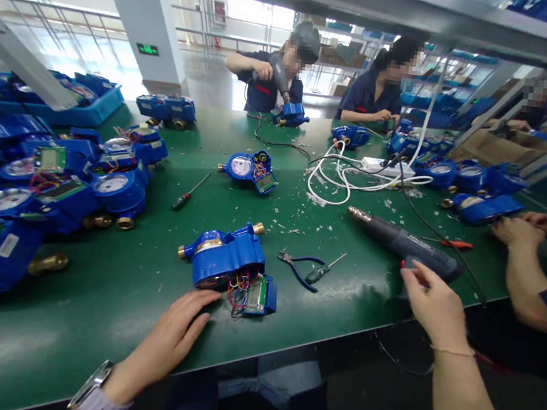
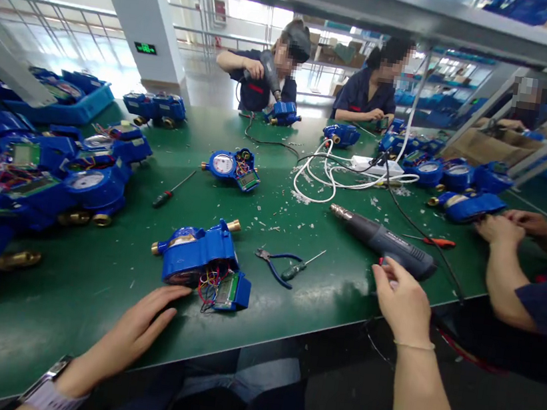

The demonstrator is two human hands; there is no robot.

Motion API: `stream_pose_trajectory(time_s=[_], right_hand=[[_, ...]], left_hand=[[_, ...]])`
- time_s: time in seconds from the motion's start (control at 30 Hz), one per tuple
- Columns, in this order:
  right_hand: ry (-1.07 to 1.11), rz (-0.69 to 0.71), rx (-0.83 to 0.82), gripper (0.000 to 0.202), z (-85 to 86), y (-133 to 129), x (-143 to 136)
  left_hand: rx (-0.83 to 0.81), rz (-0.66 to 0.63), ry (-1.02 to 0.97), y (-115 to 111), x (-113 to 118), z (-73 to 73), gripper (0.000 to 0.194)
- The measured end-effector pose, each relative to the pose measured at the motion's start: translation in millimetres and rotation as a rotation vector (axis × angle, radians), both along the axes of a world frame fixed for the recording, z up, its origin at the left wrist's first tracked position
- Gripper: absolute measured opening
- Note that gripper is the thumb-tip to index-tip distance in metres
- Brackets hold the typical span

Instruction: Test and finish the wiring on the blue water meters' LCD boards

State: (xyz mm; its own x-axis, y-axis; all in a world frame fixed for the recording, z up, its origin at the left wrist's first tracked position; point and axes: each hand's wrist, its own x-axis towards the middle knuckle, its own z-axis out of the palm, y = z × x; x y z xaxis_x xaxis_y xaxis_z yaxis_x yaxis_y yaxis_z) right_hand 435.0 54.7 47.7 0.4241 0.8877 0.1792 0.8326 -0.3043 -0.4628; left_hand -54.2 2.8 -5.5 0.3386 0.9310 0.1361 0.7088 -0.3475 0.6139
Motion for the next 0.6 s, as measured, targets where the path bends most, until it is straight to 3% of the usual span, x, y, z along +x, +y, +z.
stream_pose_trajectory(time_s=[0.13, 0.23, 0.43, 0.6], right_hand=[[0.044, 0.353, -0.144, 0.045, -21.2, -1, -78], [0.062, 0.473, -0.212, 0.039, -32.5, 7, -115], [0.184, 0.473, -0.168, 0.029, -35.7, 11, -110], [0.367, 0.475, -0.002, 0.036, -39.5, -16, -126]], left_hand=[[-0.024, 0.015, 0.015, 5, 7, 7.6, 0.037], [-0.054, 0.015, 0.012, 4, 10, 15.8, 0.035], [-0.280, 0.037, 0.012, -3, 5, 24.2, 0.038], [-0.381, -0.025, 0.010, 2, 10, 29.5, 0.038]])
